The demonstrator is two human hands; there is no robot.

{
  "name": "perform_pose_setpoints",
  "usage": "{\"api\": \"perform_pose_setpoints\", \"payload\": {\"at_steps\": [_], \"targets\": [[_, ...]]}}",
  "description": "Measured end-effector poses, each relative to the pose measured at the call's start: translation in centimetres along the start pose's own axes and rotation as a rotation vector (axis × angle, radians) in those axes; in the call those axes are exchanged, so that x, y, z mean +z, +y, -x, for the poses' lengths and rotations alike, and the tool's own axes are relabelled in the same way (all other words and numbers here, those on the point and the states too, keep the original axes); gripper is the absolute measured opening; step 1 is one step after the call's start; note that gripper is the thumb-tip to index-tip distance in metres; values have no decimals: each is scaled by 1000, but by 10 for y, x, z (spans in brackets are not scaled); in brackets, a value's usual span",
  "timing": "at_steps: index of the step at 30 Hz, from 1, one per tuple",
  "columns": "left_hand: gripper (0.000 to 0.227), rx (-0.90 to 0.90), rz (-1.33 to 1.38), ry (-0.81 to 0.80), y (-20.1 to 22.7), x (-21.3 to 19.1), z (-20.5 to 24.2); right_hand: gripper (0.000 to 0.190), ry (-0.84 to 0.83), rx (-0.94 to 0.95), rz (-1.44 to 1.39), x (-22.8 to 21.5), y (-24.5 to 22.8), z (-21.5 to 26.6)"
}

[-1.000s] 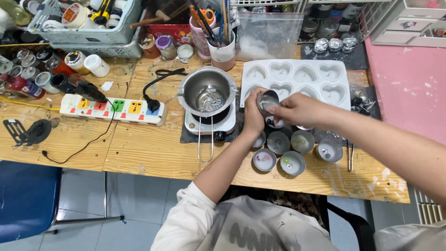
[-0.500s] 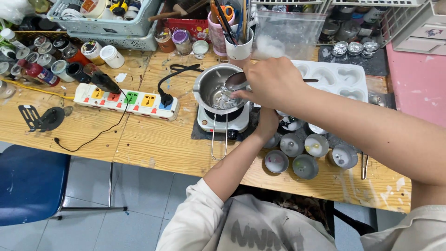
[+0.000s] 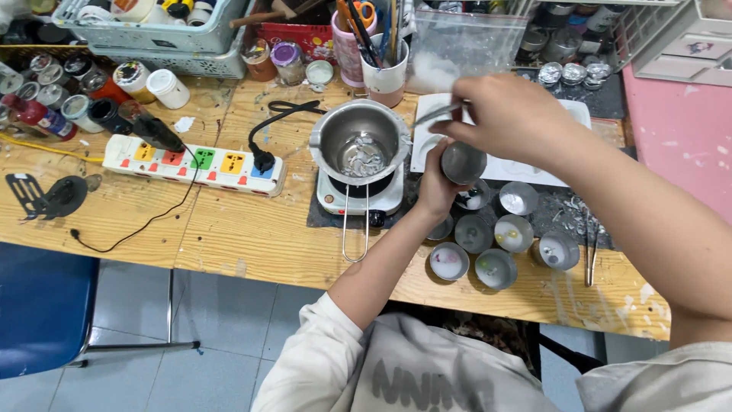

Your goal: The recorder is preparing small metal containers with wicks and wax scrapings on a workbench.

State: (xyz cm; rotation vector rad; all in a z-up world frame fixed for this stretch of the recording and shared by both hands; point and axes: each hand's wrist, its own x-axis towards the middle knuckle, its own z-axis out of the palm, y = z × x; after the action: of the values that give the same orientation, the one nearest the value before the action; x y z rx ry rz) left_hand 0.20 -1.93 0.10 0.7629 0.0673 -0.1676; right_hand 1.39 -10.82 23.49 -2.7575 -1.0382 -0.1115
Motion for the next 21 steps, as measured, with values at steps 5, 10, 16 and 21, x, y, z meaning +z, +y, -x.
{"api": "perform_pose_setpoints", "payload": {"at_steps": [5, 10, 16, 21], "targets": [[46, 127, 25, -167, 3, 2, 6, 41, -86, 183, -177, 7, 39, 44], [45, 142, -28, -200, 12, 12, 15, 38, -81, 323, -372, 28, 50, 81], [48, 228, -208, -352, 19, 25, 25, 25, 92, 312, -557, 60, 67, 107], [38, 156, -445, -425, 20, 34, 28, 18, 237, 409, -512, 67, 96, 133]]}}
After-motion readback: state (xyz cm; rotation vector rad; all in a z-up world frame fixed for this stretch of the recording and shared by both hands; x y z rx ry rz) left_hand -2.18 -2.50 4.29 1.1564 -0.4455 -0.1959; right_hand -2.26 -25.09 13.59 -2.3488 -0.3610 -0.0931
